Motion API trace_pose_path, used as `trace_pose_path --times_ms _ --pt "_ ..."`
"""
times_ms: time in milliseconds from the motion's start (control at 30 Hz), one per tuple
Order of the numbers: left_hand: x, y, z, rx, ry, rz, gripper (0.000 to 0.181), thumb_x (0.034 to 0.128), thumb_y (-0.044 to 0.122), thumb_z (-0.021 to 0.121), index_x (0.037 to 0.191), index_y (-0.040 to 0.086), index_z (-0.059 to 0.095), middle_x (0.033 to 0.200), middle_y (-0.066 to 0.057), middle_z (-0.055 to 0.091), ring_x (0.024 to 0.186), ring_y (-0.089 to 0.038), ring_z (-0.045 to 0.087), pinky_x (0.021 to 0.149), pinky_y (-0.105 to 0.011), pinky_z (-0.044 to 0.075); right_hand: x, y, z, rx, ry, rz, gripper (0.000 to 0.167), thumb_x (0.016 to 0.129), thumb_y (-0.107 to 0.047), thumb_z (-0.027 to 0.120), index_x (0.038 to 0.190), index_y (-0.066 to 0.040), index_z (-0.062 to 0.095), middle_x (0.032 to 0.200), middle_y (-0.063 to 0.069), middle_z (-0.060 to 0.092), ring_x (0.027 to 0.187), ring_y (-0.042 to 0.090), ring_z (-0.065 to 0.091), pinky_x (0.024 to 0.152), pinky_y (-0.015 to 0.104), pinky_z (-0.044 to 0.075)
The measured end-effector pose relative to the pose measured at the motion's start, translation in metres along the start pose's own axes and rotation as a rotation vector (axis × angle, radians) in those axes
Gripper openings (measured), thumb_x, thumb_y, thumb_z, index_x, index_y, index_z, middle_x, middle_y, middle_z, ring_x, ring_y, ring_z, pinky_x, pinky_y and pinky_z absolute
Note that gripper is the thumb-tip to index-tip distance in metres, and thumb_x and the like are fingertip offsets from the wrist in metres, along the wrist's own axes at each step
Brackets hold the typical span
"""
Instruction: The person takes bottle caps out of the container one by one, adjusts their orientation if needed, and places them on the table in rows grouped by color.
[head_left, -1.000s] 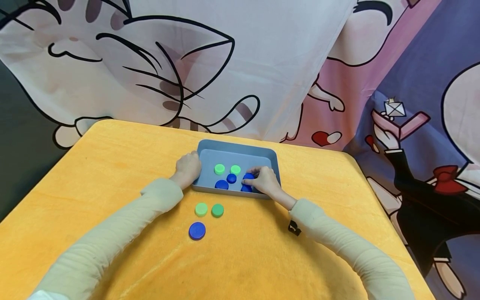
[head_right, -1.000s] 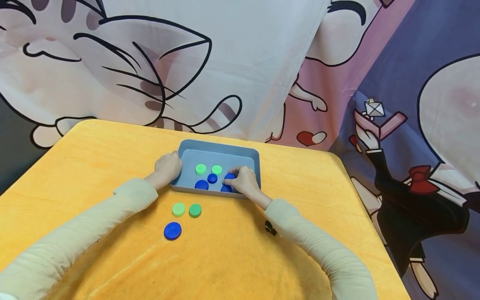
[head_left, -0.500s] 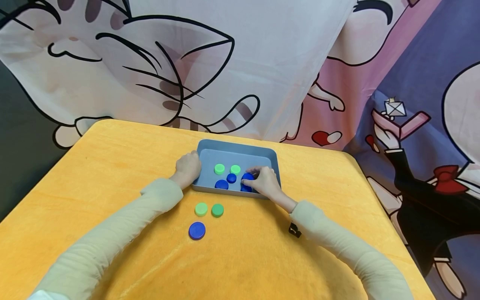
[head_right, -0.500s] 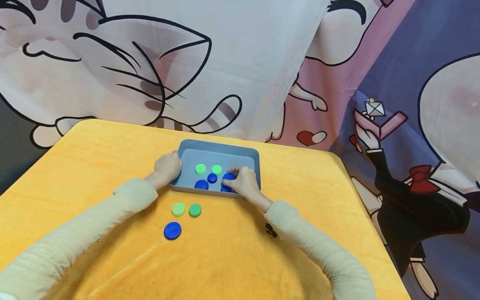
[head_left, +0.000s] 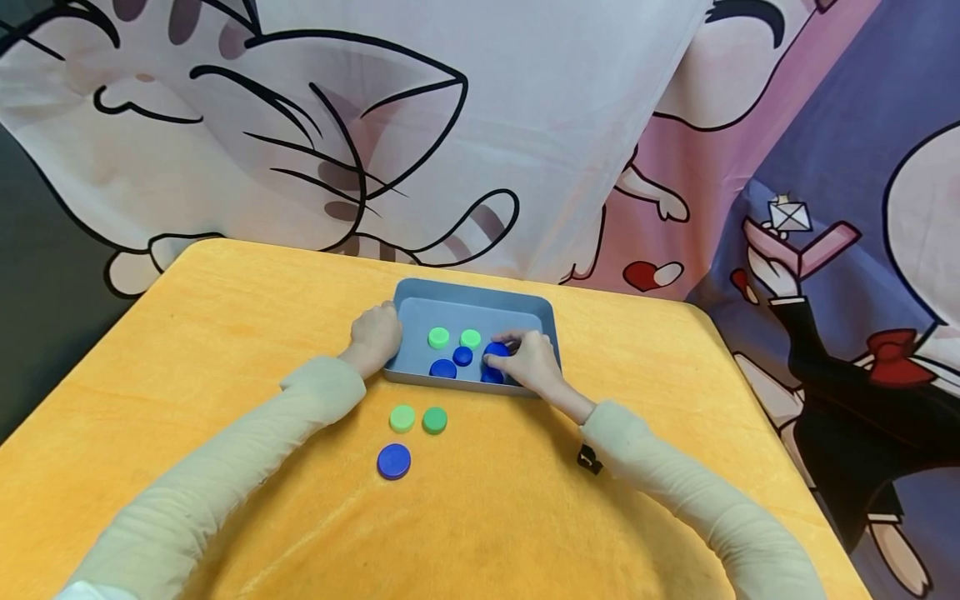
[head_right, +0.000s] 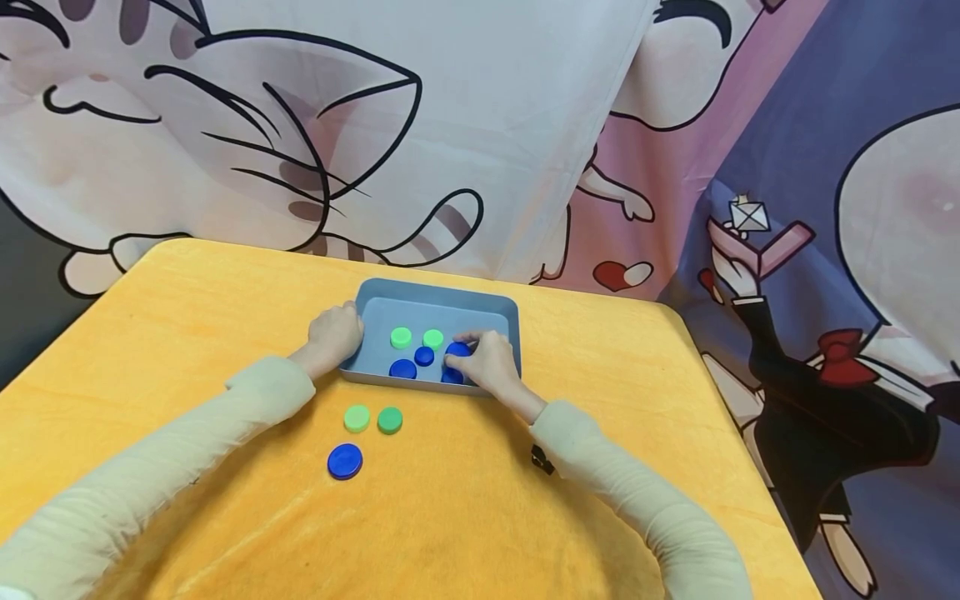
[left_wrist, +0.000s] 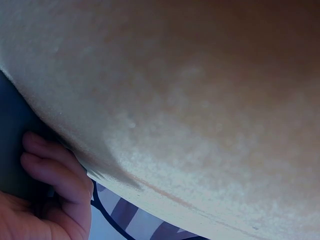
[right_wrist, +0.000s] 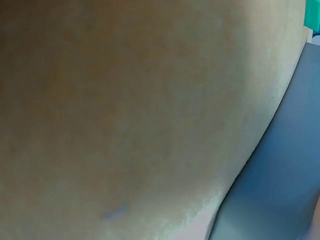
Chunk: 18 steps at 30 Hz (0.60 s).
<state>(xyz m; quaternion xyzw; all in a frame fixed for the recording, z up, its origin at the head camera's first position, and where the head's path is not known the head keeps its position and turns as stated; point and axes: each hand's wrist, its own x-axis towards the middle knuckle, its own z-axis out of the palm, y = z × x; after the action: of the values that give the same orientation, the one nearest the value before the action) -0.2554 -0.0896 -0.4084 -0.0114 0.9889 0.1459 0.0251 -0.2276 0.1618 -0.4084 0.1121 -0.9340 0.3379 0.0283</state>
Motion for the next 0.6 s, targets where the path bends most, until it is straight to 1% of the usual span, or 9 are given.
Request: trace_pose_path --times_ms 400,600 --pt "0.0003 -0.0002 0.0003 -0.007 -0.003 -0.002 0.030 0.1002 0.014 0.040 0.113 -0.009 0.054 0.093 -0.024 0.066 0.085 -0.033 0.068 0.070 -0.043 0.057 -0.0013 -0.0027 -0.0041 0.026 0.045 -0.039 0.031 0.076 -0.026 0.079 0.101 -0.009 0.074 0.100 0.009 0.074 0.086 0.021 0.070 0.077 0.035 0.058" --pt "0.0005 0.0000 -0.0001 -0.002 -0.007 -0.002 0.030 0.1005 0.014 0.039 0.114 -0.010 0.053 0.092 -0.024 0.065 0.083 -0.032 0.068 0.069 -0.042 0.057 -0.0037 -0.0080 -0.0084 0.010 0.053 -0.076 0.030 0.075 -0.026 0.079 0.100 -0.010 0.074 0.095 0.007 0.074 0.080 0.018 0.069 0.073 0.032 0.057"
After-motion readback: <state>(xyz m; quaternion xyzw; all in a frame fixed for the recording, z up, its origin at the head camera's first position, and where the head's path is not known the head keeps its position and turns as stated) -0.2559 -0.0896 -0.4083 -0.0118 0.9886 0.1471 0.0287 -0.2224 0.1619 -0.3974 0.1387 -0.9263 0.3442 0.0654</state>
